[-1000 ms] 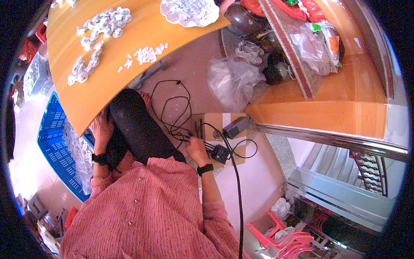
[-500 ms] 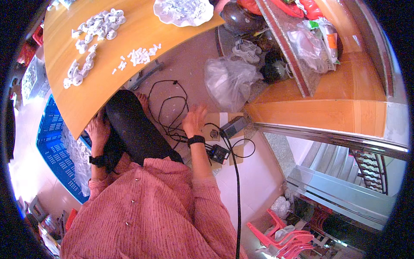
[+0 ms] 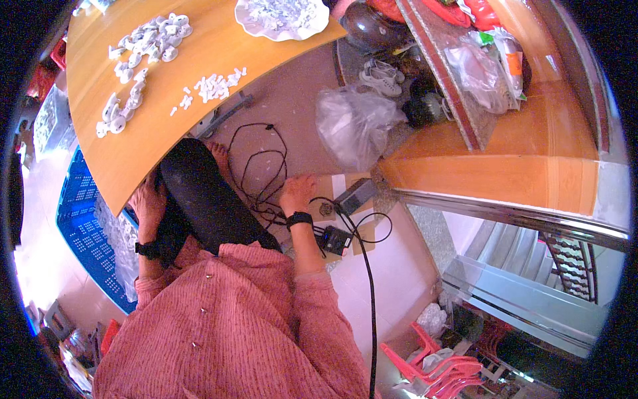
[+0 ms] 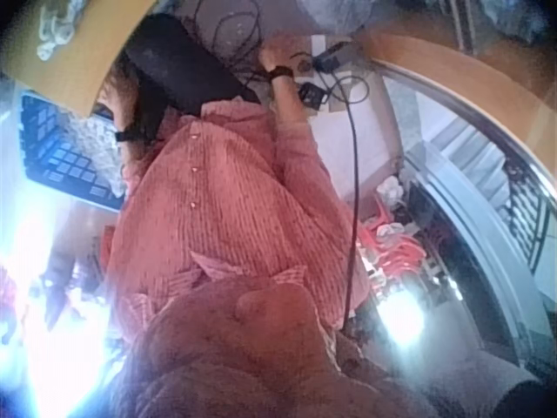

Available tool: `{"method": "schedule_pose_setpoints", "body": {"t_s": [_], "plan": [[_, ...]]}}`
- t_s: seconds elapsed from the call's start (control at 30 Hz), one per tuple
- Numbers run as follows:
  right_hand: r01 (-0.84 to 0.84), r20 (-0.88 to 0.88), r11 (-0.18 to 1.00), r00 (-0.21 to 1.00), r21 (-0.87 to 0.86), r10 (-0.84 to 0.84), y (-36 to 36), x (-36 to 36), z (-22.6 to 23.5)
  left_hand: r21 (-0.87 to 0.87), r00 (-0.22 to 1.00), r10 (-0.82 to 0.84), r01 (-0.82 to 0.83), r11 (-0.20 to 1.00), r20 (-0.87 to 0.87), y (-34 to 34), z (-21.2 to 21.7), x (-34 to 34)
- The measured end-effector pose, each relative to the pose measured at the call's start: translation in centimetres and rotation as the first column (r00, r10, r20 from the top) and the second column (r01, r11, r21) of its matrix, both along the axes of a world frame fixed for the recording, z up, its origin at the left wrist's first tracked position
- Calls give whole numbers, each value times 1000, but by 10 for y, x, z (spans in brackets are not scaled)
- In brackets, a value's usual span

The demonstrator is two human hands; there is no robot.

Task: Assembling small white plastic components by hand in a manufacturing environment.

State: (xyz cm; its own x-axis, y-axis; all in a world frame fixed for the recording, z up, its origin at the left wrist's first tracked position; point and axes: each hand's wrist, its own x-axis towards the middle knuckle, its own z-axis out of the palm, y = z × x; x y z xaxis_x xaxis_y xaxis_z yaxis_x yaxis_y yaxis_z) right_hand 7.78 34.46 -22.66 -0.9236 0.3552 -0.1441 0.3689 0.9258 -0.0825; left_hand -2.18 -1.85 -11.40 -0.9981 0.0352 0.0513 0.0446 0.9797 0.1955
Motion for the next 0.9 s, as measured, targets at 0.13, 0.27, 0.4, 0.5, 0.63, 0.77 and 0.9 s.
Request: {"method": "schedule_pose_setpoints", "body": {"t_s": [0.13,0.27,0.4,0.5,0.63,0.77,0.9], "plan": [[13,-5,1000,1000,-12,-13,-15,1,-6,-13,999,-8,7,1000,-42,-9,-8,1],[-5,-116,1000,993,-9,4,2,16,-26,56,999,10,-8,998,-42,1,-4,-3],[-47,-54,967,998,-250,35,-32,-16,35,15,992,113,-112,994,-62,-17,-2,12],[24,-360,917,916,-398,-180,-43,-23,69,233,990,110,-85,969,-93,-14,9,11],[-78,-516,755,775,-651,-364,-64,-43,129,405,926,135,20,914,-352,-16,10,10],[-245,-646,752,703,-612,-297,-96,-62,202,468,908,150,56,882,-392,-6,53,19],[-467,-742,699,657,-542,-137,-128,-87,231,538,987,-127,54,841,100,-7,88,42]]}}
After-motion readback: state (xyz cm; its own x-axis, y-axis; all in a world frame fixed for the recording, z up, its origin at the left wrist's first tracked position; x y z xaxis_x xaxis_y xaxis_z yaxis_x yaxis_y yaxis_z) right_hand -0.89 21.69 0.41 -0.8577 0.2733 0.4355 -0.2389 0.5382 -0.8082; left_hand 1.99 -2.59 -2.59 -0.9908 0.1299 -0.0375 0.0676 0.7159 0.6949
